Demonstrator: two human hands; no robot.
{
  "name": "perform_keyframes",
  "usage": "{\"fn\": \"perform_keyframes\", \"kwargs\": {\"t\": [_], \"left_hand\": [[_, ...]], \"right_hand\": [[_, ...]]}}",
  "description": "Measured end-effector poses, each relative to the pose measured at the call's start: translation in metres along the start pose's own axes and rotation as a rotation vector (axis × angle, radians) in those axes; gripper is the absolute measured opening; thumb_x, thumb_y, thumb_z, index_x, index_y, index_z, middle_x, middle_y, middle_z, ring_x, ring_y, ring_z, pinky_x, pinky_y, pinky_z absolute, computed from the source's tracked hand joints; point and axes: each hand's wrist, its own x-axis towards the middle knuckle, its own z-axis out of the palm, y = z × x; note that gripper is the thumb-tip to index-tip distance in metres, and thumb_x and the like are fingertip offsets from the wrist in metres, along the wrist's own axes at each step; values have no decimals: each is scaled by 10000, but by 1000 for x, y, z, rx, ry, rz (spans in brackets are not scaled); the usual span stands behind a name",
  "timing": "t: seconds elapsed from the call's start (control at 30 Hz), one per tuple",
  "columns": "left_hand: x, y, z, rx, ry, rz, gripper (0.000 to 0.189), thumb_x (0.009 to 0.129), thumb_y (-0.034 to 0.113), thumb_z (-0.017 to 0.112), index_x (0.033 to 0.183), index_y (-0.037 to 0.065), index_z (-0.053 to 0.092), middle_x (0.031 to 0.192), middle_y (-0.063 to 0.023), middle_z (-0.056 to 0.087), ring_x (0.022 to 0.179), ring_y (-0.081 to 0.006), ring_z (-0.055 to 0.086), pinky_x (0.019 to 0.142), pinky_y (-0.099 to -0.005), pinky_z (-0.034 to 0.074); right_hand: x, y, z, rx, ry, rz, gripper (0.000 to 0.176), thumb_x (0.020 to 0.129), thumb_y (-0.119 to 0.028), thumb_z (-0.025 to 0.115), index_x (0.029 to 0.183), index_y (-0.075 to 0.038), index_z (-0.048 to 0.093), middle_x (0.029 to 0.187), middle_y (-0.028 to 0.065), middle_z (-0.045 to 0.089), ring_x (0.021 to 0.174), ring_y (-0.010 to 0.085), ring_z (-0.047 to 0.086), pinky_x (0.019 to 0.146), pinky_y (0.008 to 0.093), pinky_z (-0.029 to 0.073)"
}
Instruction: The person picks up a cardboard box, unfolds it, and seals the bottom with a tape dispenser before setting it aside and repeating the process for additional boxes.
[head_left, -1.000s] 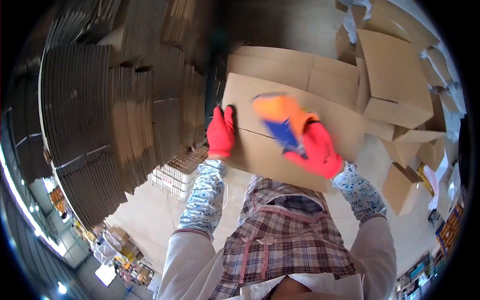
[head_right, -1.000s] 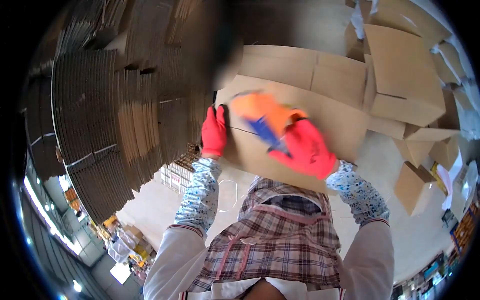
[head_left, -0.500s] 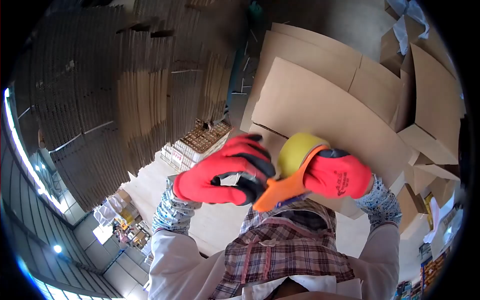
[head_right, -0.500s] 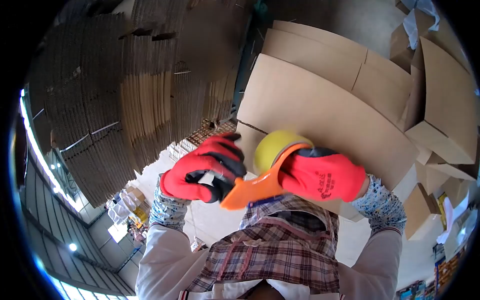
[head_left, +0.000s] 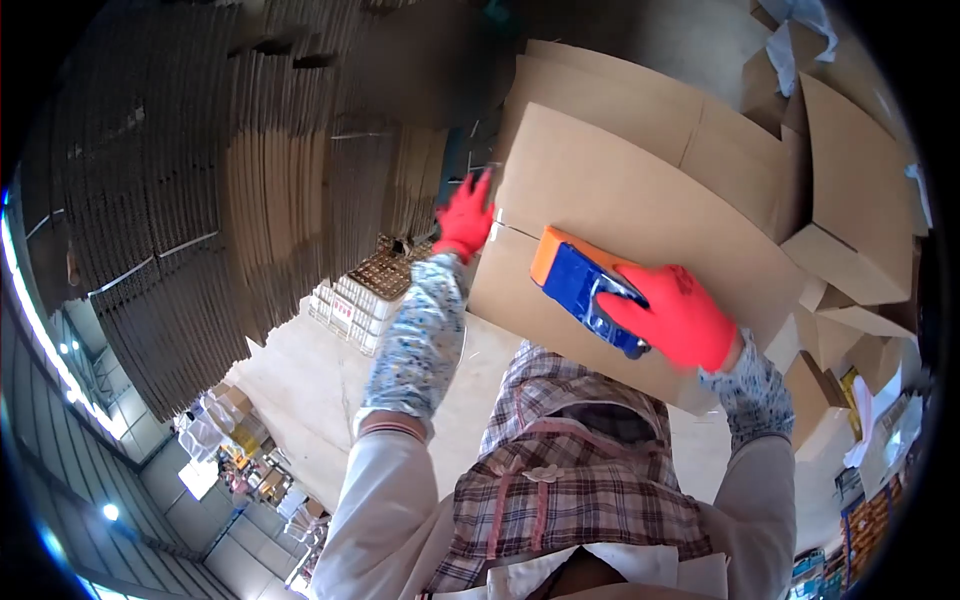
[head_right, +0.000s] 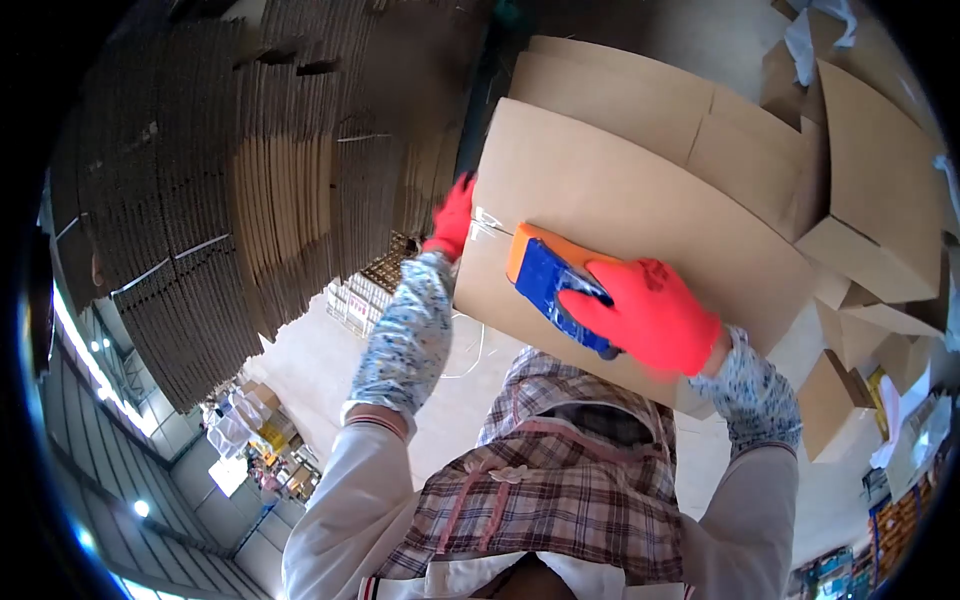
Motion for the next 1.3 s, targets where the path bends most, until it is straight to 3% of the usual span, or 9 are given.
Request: {"fn": "perform_keyframes", "kwargs": {"t": [0.07, 0.27, 0.4, 0.53, 0.63, 0.77, 0.93, 1.03, 1.3], "left_hand": [[-11, 28, -76, 375, -157, -279, 621, 855, 339, 635, 1363, 82, 386, 1293, -190, 504, 1205, -287, 480, 1006, -434, 352], [-44, 112, -108, -662, 45, -164, 346, 930, 261, 587, 1145, -9, 559, 836, -61, 627, 726, -160, 531, 677, -320, 447], [-35, 53, -62, -528, 135, -57, 461, 957, 276, 540, 1242, -82, 488, 1073, -177, 628, 968, -218, 578, 864, -312, 442], [-39, 96, -95, -563, 65, -89, 552, 945, 330, 561, 1281, -94, 448, 1176, -213, 587, 1098, -268, 546, 959, -337, 400], [-33, 97, -97, -562, 22, -124, 594, 944, 336, 558, 1338, -80, 398, 1319, -236, 493, 1244, -300, 456, 1041, -351, 343], [-38, 22, -56, -642, -48, -104, 615, 954, 341, 541, 1359, -87, 363, 1359, -209, 466, 1280, -267, 425, 1062, -345, 322], [-4, 46, -88, -1285, -391, -74, 648, 978, 520, 355, 1316, -23, 459, 1294, -140, 536, 1150, -230, 527, 1002, -344, 399], [9, -56, -1, -1411, -635, -648, 592, 956, 523, 373, 1229, 26, 544, 1168, -108, 619, 1005, -255, 603, 890, -393, 491], [-119, 244, 37, -1276, -1319, -237, 614, 973, 563, 284, 1495, 254, 193, 1539, 16, 210, 1372, -276, 265, 1041, -546, 314]], "right_hand": [[1, -4, -7, 175, -158, 180, 344, 832, -325, 661, 782, 10, 602, 684, 160, 597, 670, 305, 601, 635, 388, 470], [-18, -3, -16, 180, -309, 245, 423, 884, -401, 580, 919, 18, 622, 780, 147, 640, 717, 228, 629, 672, 351, 487], [-138, 47, -113, 318, -464, 499, 408, 903, -339, 586, 1178, -39, 613, 839, 108, 682, 740, 142, 637, 697, 308, 496], [-271, 98, -167, 83, -201, 945, 318, 855, -339, 630, 1020, -77, 703, 802, 112, 693, 708, 208, 656, 707, 338, 511], [-250, 143, -109, -661, -64, 222, 355, 884, -331, 539, 1128, -87, 618, 811, 153, 682, 746, 329, 651, 708, 419, 506], [-187, 132, -40, -82, 177, 1069, 334, 932, -314, 425, 1202, -182, 571, 956, 180, 647, 852, 339, 623, 690, 436, 491], [-181, 163, 5, -446, 744, 891, 328, 929, -265, 474, 1206, -92, 506, 893, 228, 631, 858, 411, 599, 724, 471, 468], [-196, 194, 11, -363, 464, 891, 353, 933, -175, 427, 1252, -29, 460, 1107, 244, 543, 1021, 413, 532, 856, 442, 439], [-567, 308, -57, -239, 1158, 1060, 236, 857, -99, 561, 1074, -15, 518, 950, 75, 559, 849, 154, 521, 741, 315, 471]]}}
